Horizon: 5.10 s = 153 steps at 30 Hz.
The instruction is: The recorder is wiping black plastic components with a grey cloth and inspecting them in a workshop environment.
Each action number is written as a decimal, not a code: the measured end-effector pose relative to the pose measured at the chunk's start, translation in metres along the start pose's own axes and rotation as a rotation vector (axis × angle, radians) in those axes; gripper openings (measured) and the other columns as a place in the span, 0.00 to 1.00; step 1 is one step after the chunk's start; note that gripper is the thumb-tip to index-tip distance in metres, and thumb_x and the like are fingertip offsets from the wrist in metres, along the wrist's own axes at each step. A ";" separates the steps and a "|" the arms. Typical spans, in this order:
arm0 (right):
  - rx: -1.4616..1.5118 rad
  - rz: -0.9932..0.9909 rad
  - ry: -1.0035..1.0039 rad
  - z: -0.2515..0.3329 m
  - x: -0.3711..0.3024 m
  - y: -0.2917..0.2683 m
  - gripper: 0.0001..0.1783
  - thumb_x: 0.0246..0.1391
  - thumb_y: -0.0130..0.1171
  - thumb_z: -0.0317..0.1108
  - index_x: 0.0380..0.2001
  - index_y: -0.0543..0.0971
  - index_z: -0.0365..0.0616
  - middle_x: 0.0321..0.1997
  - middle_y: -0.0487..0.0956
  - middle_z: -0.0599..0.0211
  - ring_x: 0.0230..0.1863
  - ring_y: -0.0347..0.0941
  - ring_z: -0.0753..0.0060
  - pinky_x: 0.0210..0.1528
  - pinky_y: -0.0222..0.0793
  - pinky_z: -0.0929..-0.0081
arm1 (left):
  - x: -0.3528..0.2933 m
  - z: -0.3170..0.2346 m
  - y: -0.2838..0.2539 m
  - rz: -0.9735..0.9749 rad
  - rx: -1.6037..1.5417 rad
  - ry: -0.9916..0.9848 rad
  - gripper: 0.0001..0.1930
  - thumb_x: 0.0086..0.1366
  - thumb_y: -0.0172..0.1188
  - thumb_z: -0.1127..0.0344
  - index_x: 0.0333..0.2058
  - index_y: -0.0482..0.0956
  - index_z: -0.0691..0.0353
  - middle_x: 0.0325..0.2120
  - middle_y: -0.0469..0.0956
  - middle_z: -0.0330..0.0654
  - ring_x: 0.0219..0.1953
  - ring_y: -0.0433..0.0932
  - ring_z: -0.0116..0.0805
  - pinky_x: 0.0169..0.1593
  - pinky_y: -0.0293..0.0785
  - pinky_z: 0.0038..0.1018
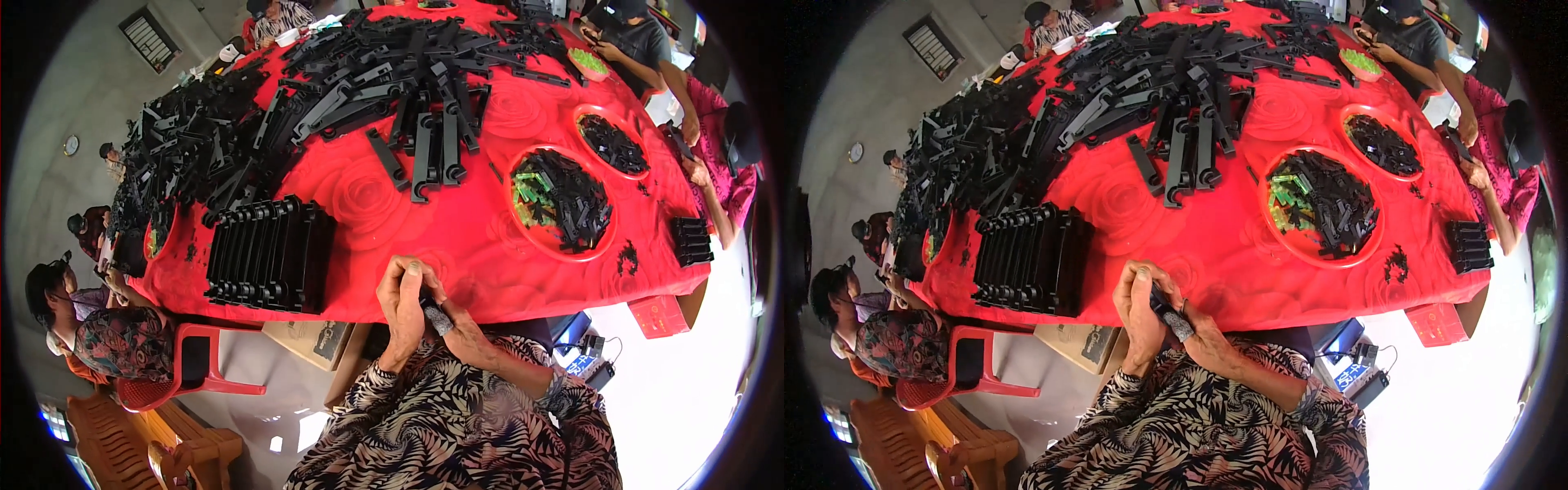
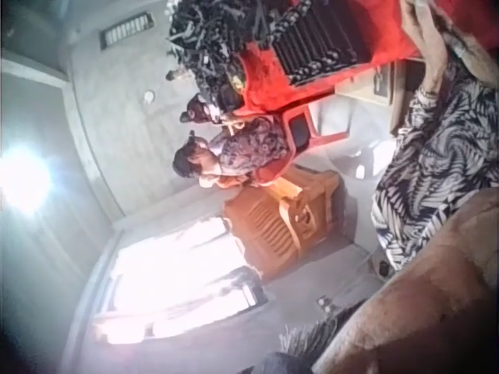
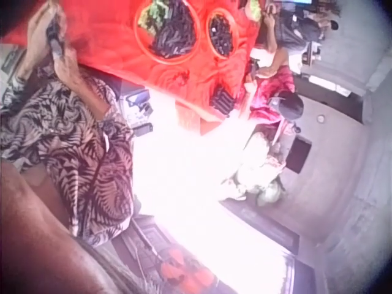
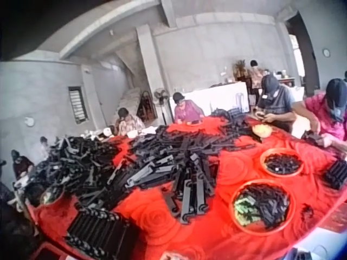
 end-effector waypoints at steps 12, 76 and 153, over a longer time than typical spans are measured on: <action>-0.006 0.068 -0.037 0.009 -0.018 0.000 0.21 0.63 0.44 0.23 0.59 0.64 0.33 0.55 0.72 0.53 0.59 0.65 0.65 0.62 0.59 0.71 | -0.021 0.004 0.000 -0.018 0.157 -0.030 0.09 0.71 0.47 0.69 0.31 0.70 0.66 0.18 0.73 0.38 0.21 0.73 0.24 0.27 0.70 0.21; 0.285 0.247 0.165 -0.007 -0.009 -0.005 0.27 0.57 0.54 0.24 0.60 0.63 0.35 0.53 0.69 0.68 0.56 0.62 0.78 0.60 0.59 0.76 | -0.005 0.024 -0.029 -0.193 -0.016 -0.125 0.15 0.69 0.49 0.58 0.29 0.68 0.65 0.18 0.68 0.46 0.15 0.68 0.35 0.20 0.65 0.27; 0.409 0.019 0.049 -0.036 -0.037 -0.006 0.18 0.65 0.44 0.27 0.57 0.68 0.36 0.54 0.70 0.71 0.57 0.64 0.78 0.59 0.60 0.78 | -0.034 0.009 0.002 -0.043 0.332 0.240 0.10 0.66 0.56 0.70 0.26 0.71 0.67 0.16 0.74 0.38 0.18 0.74 0.23 0.22 0.68 0.22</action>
Point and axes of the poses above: each hand's wrist, its own x-axis towards the middle knuckle, its own y-axis out of the palm, z = x × y, the point moved 3 cm from there along x, towards the middle knuckle
